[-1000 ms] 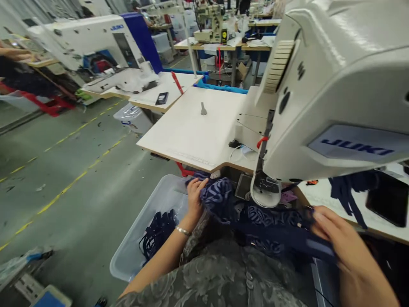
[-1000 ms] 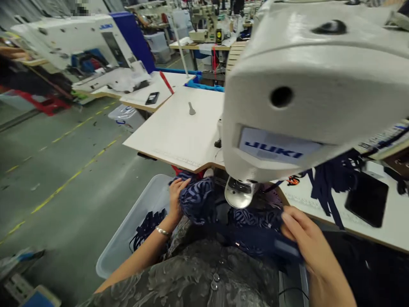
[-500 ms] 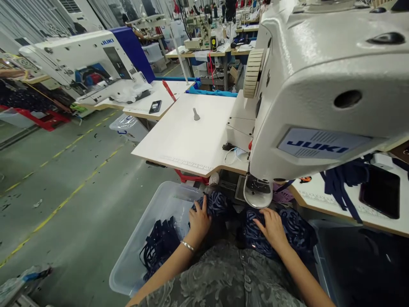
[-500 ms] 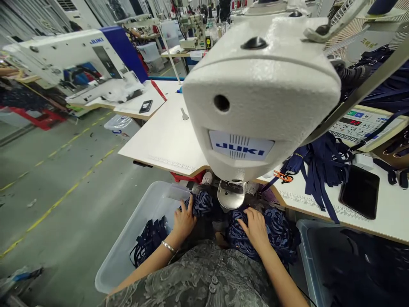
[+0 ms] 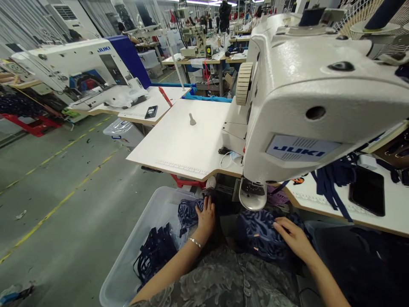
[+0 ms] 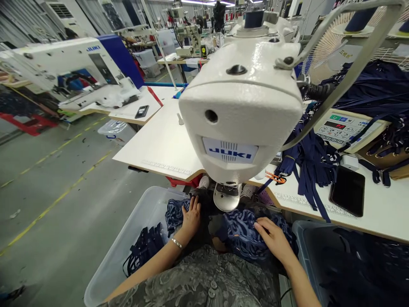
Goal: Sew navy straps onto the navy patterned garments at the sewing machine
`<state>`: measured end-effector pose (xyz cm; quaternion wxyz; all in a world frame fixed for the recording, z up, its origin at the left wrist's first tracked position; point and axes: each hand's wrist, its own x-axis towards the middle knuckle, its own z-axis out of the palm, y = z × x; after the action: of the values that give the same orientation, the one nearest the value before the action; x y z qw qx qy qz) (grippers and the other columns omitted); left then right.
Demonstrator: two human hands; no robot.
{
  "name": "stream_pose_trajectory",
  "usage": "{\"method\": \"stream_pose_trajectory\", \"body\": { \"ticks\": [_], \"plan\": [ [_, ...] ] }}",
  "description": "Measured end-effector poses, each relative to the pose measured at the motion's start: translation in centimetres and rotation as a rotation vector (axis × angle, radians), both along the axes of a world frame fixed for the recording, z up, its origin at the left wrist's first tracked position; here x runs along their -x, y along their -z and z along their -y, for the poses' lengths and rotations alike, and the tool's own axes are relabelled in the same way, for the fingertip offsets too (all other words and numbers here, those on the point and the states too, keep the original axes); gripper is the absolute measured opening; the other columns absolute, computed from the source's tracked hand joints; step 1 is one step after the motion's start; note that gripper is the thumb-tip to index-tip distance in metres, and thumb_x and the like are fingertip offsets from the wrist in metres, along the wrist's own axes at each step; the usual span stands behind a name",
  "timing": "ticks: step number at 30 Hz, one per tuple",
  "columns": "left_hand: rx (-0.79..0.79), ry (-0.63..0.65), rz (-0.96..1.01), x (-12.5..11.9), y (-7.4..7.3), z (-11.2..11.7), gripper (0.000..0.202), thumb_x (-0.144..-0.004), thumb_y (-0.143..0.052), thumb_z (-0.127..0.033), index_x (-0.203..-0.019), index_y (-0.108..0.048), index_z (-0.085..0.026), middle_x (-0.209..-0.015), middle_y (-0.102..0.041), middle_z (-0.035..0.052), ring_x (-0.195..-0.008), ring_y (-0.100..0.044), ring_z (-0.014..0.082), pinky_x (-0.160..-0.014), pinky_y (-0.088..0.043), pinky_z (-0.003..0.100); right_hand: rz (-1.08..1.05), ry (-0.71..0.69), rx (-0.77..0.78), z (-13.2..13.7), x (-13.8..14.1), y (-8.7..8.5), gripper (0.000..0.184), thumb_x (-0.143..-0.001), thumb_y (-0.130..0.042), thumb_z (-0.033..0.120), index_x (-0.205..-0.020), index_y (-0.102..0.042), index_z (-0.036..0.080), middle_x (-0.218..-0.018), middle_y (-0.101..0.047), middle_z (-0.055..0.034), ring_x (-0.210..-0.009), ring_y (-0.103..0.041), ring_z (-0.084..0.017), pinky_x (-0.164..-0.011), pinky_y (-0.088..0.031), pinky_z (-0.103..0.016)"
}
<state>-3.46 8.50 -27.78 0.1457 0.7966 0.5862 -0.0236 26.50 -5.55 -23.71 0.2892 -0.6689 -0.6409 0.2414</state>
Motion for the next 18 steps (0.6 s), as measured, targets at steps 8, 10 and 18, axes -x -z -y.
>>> {"method": "stream_pose_trajectory", "body": {
  "ticks": [8, 10, 18],
  "plan": [
    [0.561, 0.115, 0.369, -0.6, -5.5, 2.1, 0.035, -0.093, -0.043, -0.029, -0.115, -0.064, -0.010, -0.132, -0.055, 0.0208, -0.134, -0.040, 0.0336, -0.110, -0.025, 0.056, -0.078, 0.064, -0.008, 2.3, 0.2, -5.2, 0.027, -0.096, -0.047, 0.037, -0.075, -0.055, 0.021, -0.080, -0.062, -0.0030, -0.073, -0.060, -0.016, -0.069, -0.047, -0.023],
    [0.791, 0.188, 0.473, -1.6, -7.1, 3.5, 0.053, -0.098, -0.030, -0.048, -0.099, -0.071, -0.014, -0.104, -0.070, 0.0156, -0.109, -0.063, 0.0282, -0.098, -0.045, 0.045, -0.055, 0.070, -0.115, 2.0, 1.8, -6.1, 0.021, -0.096, -0.048, 0.031, -0.078, -0.055, 0.022, -0.084, -0.063, -0.0034, -0.076, -0.060, -0.016, -0.069, -0.047, -0.023],
    [1.110, -0.519, 1.573, -4.9, -10.3, 2.1, 0.046, -0.094, -0.046, -0.057, -0.100, -0.064, -0.015, -0.088, -0.068, 0.0055, -0.073, -0.066, 0.0120, -0.073, -0.053, 0.024, 0.040, -0.402, -0.125, 1.9, 3.8, -11.8, 0.013, -0.096, -0.049, 0.025, -0.083, -0.054, 0.023, -0.084, -0.063, -0.0020, -0.077, -0.059, -0.016, -0.072, -0.047, -0.029]
  ]
}}
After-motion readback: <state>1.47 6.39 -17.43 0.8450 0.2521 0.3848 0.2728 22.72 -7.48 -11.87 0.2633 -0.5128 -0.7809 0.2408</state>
